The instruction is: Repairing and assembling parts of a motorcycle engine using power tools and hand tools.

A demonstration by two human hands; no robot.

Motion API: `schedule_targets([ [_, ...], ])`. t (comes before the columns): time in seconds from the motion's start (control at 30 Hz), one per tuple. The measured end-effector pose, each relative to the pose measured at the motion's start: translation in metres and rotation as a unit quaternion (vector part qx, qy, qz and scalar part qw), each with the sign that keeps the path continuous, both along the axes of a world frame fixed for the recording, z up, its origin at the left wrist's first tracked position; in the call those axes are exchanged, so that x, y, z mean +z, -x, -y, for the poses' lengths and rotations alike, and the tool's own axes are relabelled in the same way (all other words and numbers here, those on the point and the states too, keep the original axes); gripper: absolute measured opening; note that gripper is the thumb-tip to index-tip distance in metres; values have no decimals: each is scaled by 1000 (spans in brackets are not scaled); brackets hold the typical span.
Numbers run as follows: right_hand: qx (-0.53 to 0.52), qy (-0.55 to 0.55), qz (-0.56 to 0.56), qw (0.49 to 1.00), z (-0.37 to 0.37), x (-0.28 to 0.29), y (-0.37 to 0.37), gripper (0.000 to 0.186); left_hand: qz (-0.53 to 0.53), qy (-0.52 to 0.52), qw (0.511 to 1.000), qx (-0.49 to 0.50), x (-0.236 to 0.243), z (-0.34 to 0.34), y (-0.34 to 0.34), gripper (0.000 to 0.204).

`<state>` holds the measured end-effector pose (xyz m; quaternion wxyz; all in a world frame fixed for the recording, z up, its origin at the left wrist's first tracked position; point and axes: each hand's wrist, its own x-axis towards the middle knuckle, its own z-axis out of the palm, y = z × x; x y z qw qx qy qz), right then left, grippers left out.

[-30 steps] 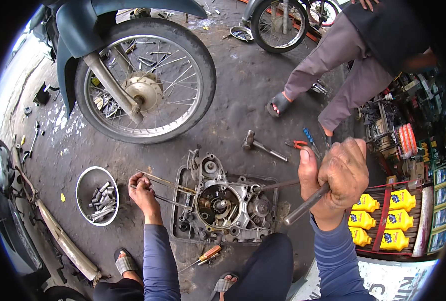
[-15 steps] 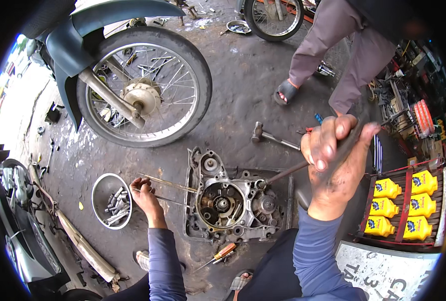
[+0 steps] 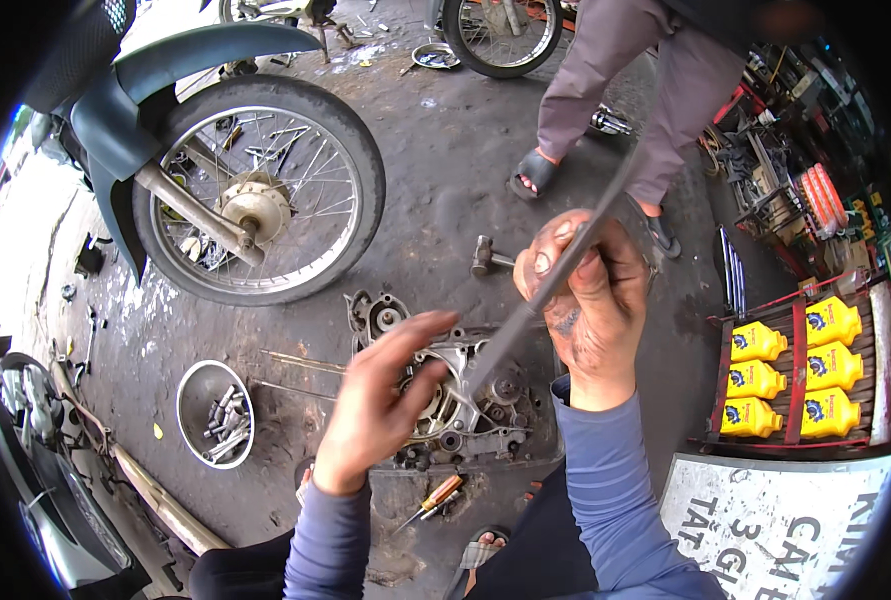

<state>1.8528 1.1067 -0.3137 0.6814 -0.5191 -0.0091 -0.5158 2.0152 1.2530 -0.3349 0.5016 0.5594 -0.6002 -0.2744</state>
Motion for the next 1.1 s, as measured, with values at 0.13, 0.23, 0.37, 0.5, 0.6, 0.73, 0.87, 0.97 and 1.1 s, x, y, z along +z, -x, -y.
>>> schedule_targets([
  [0.13, -37, 8, -58, 998, 4, 10, 13, 28, -33, -2, 995, -90, -12, 55, 28, 30],
  [0.23, -158, 103, -168, 968, -4, 27, 27, 21, -54, -25, 990, -131, -20, 68, 23, 26],
  [0.37, -379, 241, -369, 814, -34, 32, 35, 17, 29, 55, 993, -104, -29, 57, 40, 25],
  [0.5, -412, 185, -333, 827, -60, 27, 26, 14, 35, 12, 997, -72, -20, 56, 42, 23],
  [0.6, -302, 50, -298, 904, -53, 29, 24, 12, 82, 44, 995, -29, -16, 58, 44, 16],
  [0.73, -241, 18, -290, 926, -24, 17, 28, 20, 4, 67, 997, -22, -22, 62, 49, 12],
  [0.87, -85, -1, -262, 961, -7, 14, 29, 17, 44, 22, 998, -33, -20, 62, 48, 16],
  [0.97, -131, 112, -260, 950, -5, 14, 30, 21, 54, 60, 997, 2, -24, 66, 47, 12],
  [1.1, -148, 117, -308, 932, -2, 16, 31, 24, 59, 43, 997, 35, -24, 70, 51, 10],
])
